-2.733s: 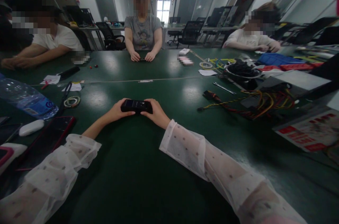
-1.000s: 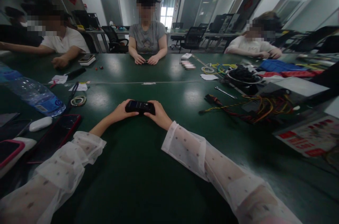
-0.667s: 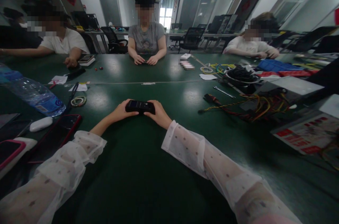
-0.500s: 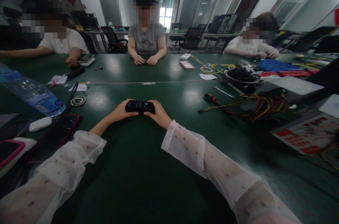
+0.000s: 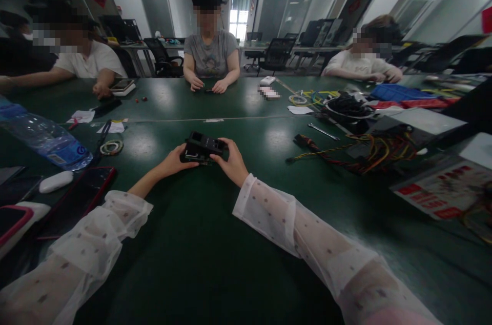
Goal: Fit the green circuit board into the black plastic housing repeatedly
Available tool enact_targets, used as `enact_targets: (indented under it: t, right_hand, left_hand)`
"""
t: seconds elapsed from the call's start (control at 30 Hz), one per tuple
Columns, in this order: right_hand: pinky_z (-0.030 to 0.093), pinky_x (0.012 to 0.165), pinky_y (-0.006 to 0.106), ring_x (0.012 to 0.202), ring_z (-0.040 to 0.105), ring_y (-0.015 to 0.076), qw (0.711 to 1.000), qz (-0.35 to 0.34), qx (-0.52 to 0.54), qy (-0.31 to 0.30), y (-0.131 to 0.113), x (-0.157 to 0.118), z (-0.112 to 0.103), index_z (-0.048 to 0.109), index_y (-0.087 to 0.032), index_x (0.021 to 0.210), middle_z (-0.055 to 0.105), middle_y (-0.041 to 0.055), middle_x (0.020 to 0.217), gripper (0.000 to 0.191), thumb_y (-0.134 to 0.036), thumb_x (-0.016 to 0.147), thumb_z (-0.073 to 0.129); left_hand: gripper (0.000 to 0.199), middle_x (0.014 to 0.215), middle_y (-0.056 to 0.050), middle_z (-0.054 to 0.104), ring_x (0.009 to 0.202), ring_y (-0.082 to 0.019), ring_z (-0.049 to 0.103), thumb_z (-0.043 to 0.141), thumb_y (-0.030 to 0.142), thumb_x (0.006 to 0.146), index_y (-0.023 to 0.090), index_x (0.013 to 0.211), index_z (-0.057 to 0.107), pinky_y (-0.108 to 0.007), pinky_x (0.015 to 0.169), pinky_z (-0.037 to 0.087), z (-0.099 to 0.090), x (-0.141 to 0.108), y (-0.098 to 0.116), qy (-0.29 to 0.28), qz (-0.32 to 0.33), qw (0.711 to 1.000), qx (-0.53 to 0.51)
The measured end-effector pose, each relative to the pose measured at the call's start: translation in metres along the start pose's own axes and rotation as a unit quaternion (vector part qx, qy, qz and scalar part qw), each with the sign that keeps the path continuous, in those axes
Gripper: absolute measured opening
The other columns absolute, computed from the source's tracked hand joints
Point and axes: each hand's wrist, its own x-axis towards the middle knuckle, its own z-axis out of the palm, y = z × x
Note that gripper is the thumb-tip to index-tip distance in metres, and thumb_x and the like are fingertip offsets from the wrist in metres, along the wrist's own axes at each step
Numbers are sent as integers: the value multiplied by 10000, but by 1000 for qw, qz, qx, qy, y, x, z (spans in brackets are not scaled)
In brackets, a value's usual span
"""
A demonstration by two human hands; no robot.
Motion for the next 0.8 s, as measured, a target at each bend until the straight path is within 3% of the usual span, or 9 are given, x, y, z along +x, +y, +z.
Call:
enact_targets:
  t: [0.13, 0.23, 0.43, 0.6, 0.8]
  right_hand:
    - [457, 1045, 493, 1185, 546, 278, 995, 14, -28, 99, 5, 0, -2, 451, -246, 1281, 548, 114, 1264, 501, -393, 855, 668]
    - [432, 1054, 524, 1185, 525, 294, 989, 38, -53, 134, 14, 1, -3, 431, -232, 1290, 529, 129, 1259, 492, -355, 862, 642]
    - [431, 1037, 537, 1142, 523, 305, 985, 51, -97, 136, 33, 1, -1, 447, -202, 1246, 530, 136, 1203, 476, -275, 823, 653]
    - [435, 1018, 555, 1107, 532, 307, 978, 102, -112, 143, 46, 1, 1, 457, -201, 1212, 543, 126, 1163, 463, -242, 796, 657]
    - [354, 1082, 590, 1208, 461, 347, 974, 108, -124, 153, 47, 0, 0, 415, -171, 1281, 475, 170, 1248, 573, -250, 771, 665]
  left_hand:
    - [608, 1177, -99, 630, 1109, -291, 585, 728, 577, 723, 226, 1197, 576, -480, 955, 458, -3, 0, 5, -14, -5, 1000, 17]
    - [593, 1153, -90, 626, 1092, -289, 582, 721, 590, 726, 237, 1181, 580, -477, 938, 460, -6, -1, 7, -22, -15, 999, 26]
    - [611, 1170, -90, 610, 1078, -288, 576, 718, 610, 721, 242, 1189, 582, -470, 925, 460, -7, -2, 9, -31, -27, 999, 24]
    - [601, 1152, -84, 616, 1082, -286, 574, 715, 616, 723, 239, 1173, 580, -473, 946, 446, -6, -1, 9, -28, -22, 999, 31]
    - [579, 1138, -84, 620, 1067, -281, 583, 720, 610, 722, 230, 1135, 576, -461, 921, 463, -6, -1, 9, -28, -19, 999, 22]
